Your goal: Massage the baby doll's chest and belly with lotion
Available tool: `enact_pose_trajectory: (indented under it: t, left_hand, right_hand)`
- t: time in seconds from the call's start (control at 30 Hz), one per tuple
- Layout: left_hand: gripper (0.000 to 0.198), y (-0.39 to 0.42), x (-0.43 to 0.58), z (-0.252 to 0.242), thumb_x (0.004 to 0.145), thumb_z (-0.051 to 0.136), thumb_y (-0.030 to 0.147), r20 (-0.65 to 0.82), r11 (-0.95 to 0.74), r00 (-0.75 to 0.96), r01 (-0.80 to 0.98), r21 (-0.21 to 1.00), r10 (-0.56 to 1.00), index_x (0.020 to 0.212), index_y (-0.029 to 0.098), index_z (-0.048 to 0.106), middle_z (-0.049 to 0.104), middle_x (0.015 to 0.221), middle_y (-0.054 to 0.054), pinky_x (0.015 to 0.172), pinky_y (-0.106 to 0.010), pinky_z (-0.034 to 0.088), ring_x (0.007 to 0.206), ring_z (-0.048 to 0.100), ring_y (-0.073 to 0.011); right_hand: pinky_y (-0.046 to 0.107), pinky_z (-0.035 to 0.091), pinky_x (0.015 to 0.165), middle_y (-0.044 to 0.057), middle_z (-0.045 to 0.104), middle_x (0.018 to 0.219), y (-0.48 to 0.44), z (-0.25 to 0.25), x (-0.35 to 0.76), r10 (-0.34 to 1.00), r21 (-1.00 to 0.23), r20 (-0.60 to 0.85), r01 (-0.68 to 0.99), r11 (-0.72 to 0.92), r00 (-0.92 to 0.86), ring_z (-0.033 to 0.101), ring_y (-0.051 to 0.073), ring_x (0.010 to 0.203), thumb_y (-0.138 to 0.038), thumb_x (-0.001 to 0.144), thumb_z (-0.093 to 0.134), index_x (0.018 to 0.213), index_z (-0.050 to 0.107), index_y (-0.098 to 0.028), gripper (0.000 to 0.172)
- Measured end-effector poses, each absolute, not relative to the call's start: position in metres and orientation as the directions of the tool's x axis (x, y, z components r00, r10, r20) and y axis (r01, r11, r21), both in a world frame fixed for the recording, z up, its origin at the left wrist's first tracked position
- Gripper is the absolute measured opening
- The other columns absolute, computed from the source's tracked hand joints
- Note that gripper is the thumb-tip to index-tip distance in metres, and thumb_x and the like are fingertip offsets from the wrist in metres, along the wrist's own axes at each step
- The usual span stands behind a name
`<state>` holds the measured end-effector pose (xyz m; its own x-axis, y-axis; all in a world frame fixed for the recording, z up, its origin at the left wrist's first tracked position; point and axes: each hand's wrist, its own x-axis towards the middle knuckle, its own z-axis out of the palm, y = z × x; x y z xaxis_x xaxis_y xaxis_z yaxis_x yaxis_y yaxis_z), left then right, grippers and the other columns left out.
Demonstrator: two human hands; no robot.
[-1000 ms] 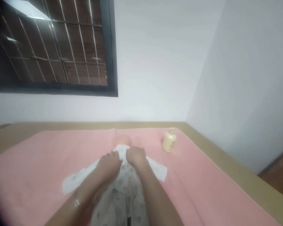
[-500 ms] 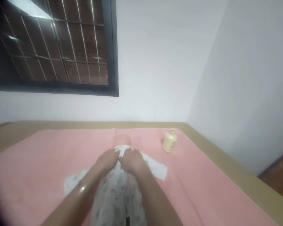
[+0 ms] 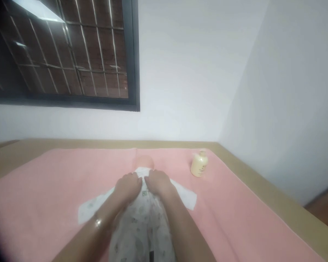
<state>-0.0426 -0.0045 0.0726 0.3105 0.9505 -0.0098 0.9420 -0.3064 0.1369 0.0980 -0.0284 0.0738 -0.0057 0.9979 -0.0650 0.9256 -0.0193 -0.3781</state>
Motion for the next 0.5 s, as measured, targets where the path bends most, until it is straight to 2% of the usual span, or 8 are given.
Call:
enact_pose_trajectory:
  t: [0.13,0.27,0.4,0.5]
  left_hand:
    - [0.049,0.006,-0.043,0.061,0.094,0.023,0.039,0.013,-0.311,0.314,0.931,0.19,0.949,0.108,0.013,0.062,0.065,0.112,-0.017,0.083,-0.036,0.045,0.101,0.062,-0.0269]
    - [0.05,0.006,-0.044,0.06,0.095,0.022,0.043,0.015,-0.319,0.323,0.923,0.217,0.946,0.109,0.015,0.061,0.065,0.113,-0.016,0.084,-0.036,0.044,0.102,0.062,-0.0265]
    - [0.048,-0.005,-0.044,0.068,0.095,0.026,0.042,0.013,-0.334,0.334,0.937,0.108,0.942,0.116,0.013,0.058,0.064,0.114,-0.018,0.087,-0.043,0.043,0.104,0.061,-0.0313]
    - [0.046,-0.014,-0.043,0.072,0.094,0.029,0.04,0.018,-0.359,0.359,0.933,0.035,0.933,0.118,0.011,0.056,0.064,0.112,-0.02,0.086,-0.045,0.044,0.102,0.061,-0.0332]
  right_hand:
    - [0.035,0.043,0.077,0.017,0.064,0.115,-0.047,0.086,0.088,0.991,-0.254,-0.08,0.964,0.08,-0.104,0.061,0.029,0.097,-0.037,0.093,0.037,0.117,0.059,-0.014,0.04]
    - [0.044,0.037,0.092,0.019,0.063,0.116,-0.044,0.081,0.086,0.998,-0.17,-0.042,0.985,0.029,-0.037,0.06,0.031,0.1,-0.039,0.097,0.028,0.117,0.059,-0.011,0.046]
    - [0.047,0.029,0.101,0.02,0.061,0.123,-0.026,0.069,0.094,0.998,-0.266,-0.057,0.963,-0.029,0.015,0.057,0.031,0.11,-0.044,0.098,0.024,0.122,0.058,-0.01,0.054]
    - [0.045,0.029,0.101,0.019,0.063,0.12,-0.017,0.066,0.1,0.995,-0.324,-0.085,0.943,-0.072,0.047,0.057,0.03,0.111,-0.046,0.099,0.017,0.119,0.06,-0.01,0.06]
